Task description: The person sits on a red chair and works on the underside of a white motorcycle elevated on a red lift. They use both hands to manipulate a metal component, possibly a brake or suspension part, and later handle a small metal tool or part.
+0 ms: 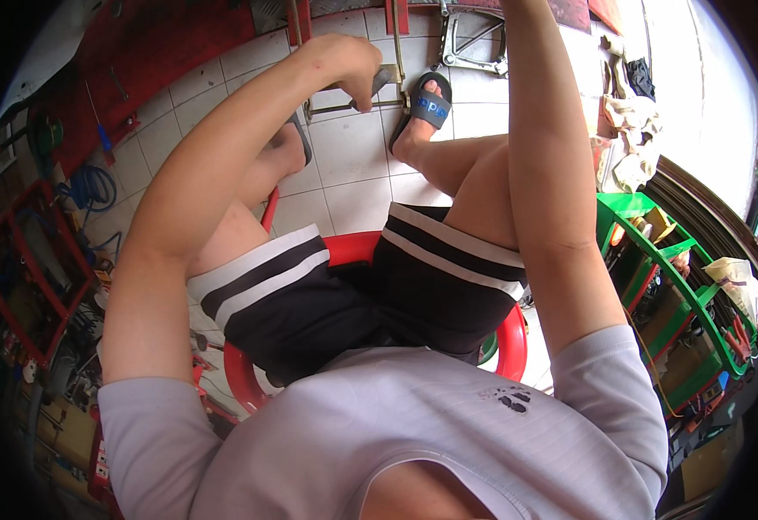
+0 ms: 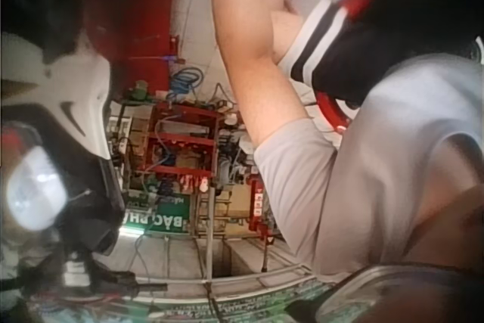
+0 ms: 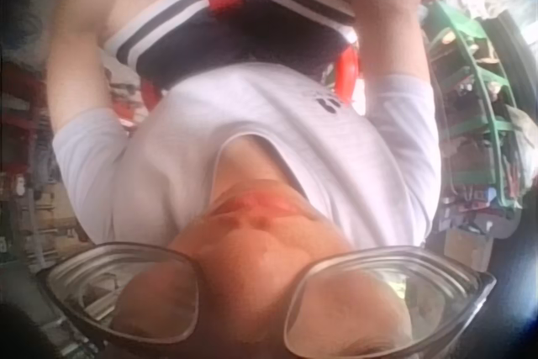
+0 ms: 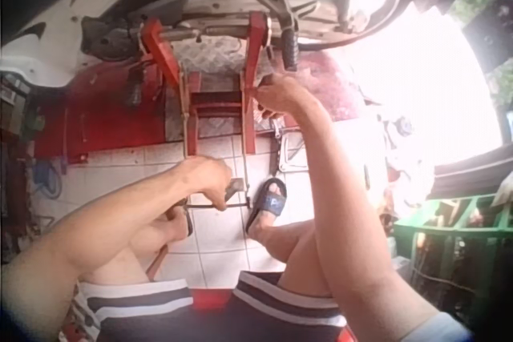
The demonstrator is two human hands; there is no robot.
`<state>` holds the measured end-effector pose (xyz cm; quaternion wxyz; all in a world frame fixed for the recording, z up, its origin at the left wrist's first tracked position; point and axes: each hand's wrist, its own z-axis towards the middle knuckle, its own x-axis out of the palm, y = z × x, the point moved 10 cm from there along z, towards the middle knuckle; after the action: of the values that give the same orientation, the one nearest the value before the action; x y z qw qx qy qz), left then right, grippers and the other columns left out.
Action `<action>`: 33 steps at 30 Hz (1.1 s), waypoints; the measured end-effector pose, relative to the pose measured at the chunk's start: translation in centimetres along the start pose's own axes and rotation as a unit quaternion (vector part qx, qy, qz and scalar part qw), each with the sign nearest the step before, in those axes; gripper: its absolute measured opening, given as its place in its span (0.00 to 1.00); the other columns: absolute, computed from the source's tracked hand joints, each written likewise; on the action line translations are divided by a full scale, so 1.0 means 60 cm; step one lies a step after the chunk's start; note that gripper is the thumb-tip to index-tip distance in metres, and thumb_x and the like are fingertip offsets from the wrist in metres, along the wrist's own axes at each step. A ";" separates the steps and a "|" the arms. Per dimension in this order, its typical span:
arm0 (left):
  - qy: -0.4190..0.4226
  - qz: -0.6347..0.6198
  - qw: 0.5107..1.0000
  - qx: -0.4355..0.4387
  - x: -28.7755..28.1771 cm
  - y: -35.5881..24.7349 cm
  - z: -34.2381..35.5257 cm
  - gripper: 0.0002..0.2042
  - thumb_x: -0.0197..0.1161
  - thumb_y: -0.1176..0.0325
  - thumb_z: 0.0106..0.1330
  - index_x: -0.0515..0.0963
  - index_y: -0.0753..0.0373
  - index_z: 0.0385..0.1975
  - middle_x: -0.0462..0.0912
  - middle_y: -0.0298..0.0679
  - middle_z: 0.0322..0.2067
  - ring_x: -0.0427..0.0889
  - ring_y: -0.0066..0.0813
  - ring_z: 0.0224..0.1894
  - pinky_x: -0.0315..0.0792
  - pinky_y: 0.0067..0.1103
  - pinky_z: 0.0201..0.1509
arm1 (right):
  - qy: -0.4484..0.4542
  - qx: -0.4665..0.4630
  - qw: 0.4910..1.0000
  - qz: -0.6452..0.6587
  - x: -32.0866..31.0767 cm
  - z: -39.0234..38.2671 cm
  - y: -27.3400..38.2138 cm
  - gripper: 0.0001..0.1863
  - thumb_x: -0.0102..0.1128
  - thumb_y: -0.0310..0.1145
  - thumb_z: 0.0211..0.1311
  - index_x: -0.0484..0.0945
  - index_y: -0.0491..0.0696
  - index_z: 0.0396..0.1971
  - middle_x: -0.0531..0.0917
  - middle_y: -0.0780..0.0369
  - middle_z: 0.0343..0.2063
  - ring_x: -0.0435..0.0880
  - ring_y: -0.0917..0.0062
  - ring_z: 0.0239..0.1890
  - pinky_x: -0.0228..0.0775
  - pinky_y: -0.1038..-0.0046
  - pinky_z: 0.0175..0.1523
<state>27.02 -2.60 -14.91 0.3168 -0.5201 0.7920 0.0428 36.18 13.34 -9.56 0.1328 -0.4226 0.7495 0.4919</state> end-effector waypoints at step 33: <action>0.075 0.085 0.994 -0.003 0.036 0.005 0.019 0.23 0.76 0.77 0.39 0.79 0.65 0.40 0.85 0.44 0.36 0.84 0.40 0.41 0.78 0.32 0.39 | -0.274 -0.220 0.932 0.085 -0.079 -0.051 0.089 0.20 0.41 0.44 0.71 0.70 0.52 0.57 0.80 0.45 0.45 0.77 0.50 0.53 0.68 0.60 0.56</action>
<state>26.71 -3.72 -17.07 0.2502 -0.4536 0.8547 0.0333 35.67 14.00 -1.86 0.1944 -0.2246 0.5902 0.7506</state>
